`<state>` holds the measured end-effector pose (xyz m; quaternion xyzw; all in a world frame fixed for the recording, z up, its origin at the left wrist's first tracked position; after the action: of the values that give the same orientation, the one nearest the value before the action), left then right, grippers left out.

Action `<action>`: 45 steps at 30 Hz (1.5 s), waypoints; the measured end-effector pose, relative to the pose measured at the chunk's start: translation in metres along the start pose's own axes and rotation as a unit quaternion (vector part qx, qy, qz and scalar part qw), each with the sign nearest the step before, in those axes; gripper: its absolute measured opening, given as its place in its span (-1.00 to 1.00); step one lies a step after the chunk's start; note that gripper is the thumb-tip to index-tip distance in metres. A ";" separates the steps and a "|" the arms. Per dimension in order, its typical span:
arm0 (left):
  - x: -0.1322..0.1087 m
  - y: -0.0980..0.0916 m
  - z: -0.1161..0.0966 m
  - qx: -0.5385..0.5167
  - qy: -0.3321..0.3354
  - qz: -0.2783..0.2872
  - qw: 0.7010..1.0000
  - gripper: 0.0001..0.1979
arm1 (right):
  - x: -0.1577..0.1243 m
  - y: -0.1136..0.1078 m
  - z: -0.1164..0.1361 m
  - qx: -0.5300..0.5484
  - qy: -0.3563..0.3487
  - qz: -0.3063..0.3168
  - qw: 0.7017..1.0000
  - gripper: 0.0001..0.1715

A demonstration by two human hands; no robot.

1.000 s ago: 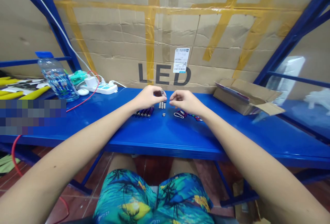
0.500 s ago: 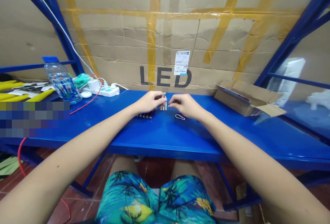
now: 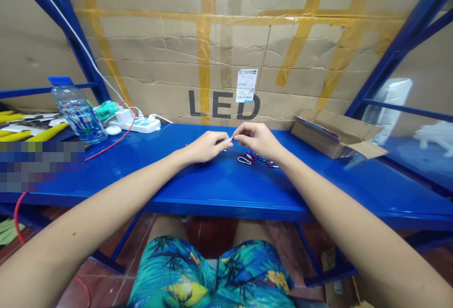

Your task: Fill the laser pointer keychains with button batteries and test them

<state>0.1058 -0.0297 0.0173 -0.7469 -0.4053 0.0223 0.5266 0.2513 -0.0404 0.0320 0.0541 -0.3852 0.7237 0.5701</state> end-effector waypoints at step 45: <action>-0.003 -0.002 -0.026 0.148 0.066 -0.046 0.986 -0.77 | -0.005 0.010 0.000 -0.059 0.040 0.118 0.991 -0.71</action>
<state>0.1140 -0.0514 0.0290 -0.6412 -0.3960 0.0085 0.6572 0.2440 -0.0449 0.0243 -0.0539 -0.4080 0.7633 0.4980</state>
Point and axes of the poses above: each hand's wrist, its own x-axis towards the middle knuckle, its own y-axis out of the palm, z = x × y, the point moved 6 cm from there along x, towards the middle knuckle, and after that the axes turned 1 degree about x, right-handed, at the moved point
